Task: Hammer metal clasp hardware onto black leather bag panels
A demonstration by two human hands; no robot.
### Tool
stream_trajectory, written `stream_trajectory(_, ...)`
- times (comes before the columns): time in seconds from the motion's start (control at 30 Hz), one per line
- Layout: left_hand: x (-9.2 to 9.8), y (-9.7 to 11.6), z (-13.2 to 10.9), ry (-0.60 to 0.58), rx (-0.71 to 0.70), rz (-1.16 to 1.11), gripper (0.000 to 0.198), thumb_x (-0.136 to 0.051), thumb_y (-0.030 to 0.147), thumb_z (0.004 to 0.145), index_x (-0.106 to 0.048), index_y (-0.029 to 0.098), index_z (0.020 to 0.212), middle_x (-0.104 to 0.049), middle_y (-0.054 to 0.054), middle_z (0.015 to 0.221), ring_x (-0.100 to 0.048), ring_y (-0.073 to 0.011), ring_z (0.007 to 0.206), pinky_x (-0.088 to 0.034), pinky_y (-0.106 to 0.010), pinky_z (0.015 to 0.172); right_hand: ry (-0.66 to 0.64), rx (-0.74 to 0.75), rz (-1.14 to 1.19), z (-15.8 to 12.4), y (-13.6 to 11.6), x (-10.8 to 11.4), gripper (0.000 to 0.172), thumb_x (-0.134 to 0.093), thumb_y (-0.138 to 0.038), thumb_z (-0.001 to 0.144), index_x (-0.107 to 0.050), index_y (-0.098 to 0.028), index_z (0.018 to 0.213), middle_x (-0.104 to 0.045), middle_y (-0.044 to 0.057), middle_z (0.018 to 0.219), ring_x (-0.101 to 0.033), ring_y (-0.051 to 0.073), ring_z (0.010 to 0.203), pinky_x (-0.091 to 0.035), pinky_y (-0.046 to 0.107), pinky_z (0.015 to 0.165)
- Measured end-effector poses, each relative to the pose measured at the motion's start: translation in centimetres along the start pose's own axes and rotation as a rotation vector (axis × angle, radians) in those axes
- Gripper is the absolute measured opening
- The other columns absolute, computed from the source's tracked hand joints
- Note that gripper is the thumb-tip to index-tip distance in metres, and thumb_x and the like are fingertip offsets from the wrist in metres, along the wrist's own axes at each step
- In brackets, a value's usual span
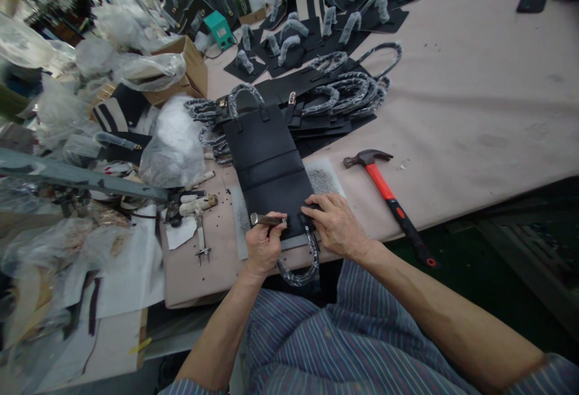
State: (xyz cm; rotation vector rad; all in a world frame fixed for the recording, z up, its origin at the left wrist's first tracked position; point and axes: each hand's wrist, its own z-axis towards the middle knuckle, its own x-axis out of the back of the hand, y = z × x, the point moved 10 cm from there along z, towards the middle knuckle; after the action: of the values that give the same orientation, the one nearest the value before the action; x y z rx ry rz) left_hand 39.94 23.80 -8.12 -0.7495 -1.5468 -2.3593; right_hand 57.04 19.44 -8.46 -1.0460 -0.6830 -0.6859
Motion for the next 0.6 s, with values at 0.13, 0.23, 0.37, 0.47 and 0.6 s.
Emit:
stream_trajectory(0.13, -0.3, 0.6, 0.0, -0.003, -0.049, 0.068, 0.012, -0.062, 0.024, 0.093, -0.072, 0.019, 0.099, -0.079, -0.004, 0.095, -0.076, -0.0176, 0.087, -0.061, -0.03, 0.084, -0.009, -0.003, -0.022, -0.1, 0.0, -0.1, 0.037, -0.053, -0.01, 0.091, -0.068, -0.019, 0.124, -0.06, 0.012, 0.129, -0.05, 0.031, 0.113, -0.041, 0.049, 0.1)
stream_trajectory(0.23, -0.6, 1.1, 0.2, -0.012, -0.067, 0.093, 0.013, -0.061, 0.023, 0.092, -0.071, 0.019, 0.098, -0.079, -0.004, 0.095, -0.076, -0.0173, 0.086, -0.061, -0.029, 0.083, -0.005, 0.006, -0.031, -0.2, -0.1, 0.0, 0.037, -0.052, -0.01, 0.092, -0.068, -0.018, 0.124, -0.06, 0.011, 0.129, -0.05, 0.031, 0.114, -0.041, 0.048, 0.1)
stream_trajectory(0.37, -0.7, 1.1, 0.4, -0.019, -0.044, 0.095, 0.012, -0.06, 0.022, 0.091, -0.07, 0.02, 0.097, -0.079, -0.003, 0.092, -0.075, -0.0163, 0.082, -0.06, -0.027, 0.081, 0.004, 0.011, -0.034, -0.1, -0.3, 0.2, 0.035, -0.051, -0.01, 0.094, -0.068, -0.018, 0.123, -0.06, 0.012, 0.128, -0.05, 0.03, 0.113, -0.042, 0.048, 0.098)
stream_trajectory(0.47, -0.8, 0.9, 0.4, -0.03, -0.028, 0.097, 0.012, -0.06, 0.022, 0.091, -0.07, 0.02, 0.097, -0.078, -0.002, 0.09, -0.074, -0.0157, 0.079, -0.059, -0.026, 0.08, 0.002, 0.032, 0.006, 0.0, -0.5, 0.3, 0.036, -0.051, -0.009, 0.093, -0.067, -0.018, 0.123, -0.061, 0.012, 0.128, -0.051, 0.03, 0.114, -0.044, 0.049, 0.099)
stream_trajectory(0.6, -0.8, 0.7, 0.5, -0.029, -0.019, 0.083, 0.011, -0.061, 0.022, 0.089, -0.068, 0.021, 0.097, -0.077, -0.001, 0.088, -0.073, -0.0156, 0.077, -0.058, -0.026, 0.078, 0.049, 0.028, 0.032, -1.0, 0.4, 2.5, 0.038, -0.053, -0.01, 0.091, -0.062, -0.018, 0.127, -0.059, 0.013, 0.132, -0.053, 0.03, 0.119, -0.046, 0.05, 0.102)
